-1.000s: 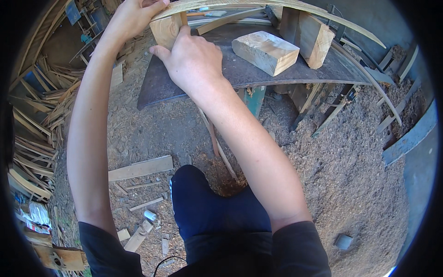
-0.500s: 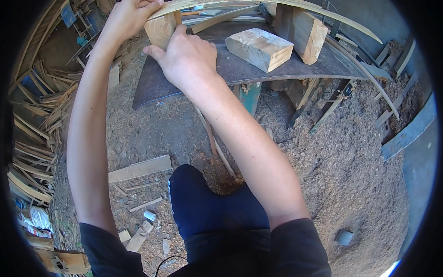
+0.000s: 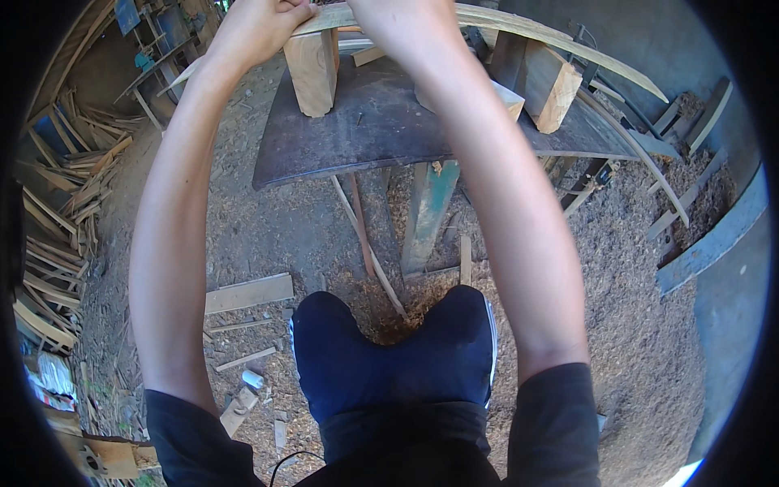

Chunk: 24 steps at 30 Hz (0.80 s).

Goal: Fitting and checking wooden components of a project to ensure proper alignment.

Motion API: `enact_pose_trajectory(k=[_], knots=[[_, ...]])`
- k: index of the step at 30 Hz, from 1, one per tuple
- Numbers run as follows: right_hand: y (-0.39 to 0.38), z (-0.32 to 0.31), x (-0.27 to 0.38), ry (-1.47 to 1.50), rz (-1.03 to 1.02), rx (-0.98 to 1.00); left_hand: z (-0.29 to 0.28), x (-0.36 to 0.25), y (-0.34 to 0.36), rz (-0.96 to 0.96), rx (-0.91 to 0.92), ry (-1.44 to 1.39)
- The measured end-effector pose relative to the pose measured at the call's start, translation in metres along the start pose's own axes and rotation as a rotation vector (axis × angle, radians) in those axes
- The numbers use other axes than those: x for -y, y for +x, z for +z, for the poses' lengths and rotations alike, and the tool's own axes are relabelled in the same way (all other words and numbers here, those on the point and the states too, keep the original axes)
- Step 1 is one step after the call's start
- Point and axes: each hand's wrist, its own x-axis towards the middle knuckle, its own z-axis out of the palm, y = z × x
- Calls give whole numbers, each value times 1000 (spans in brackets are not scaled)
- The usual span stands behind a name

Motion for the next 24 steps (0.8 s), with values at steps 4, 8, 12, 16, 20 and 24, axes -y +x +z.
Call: enact_pose_trajectory(k=[4, 8, 12, 16, 20, 24], knots=[[44, 27, -36, 100, 188, 379, -7, -5, -6, -114, 74, -74], [46, 23, -24, 50, 242, 437, -1, 0, -4, -87, 46, -58], [48, 33, -27, -26, 231, 403, 3, 9, 1, -119, 57, -94], [47, 34, -37, -163, 93, 345, 4, 12, 2, -100, 41, -158], [45, 33, -31, -177, 197, 349, 1, 34, 9, -111, 240, -344], [40, 31, -27, -347, -24, 261, -5, 39, 5, -91, 292, -378]])
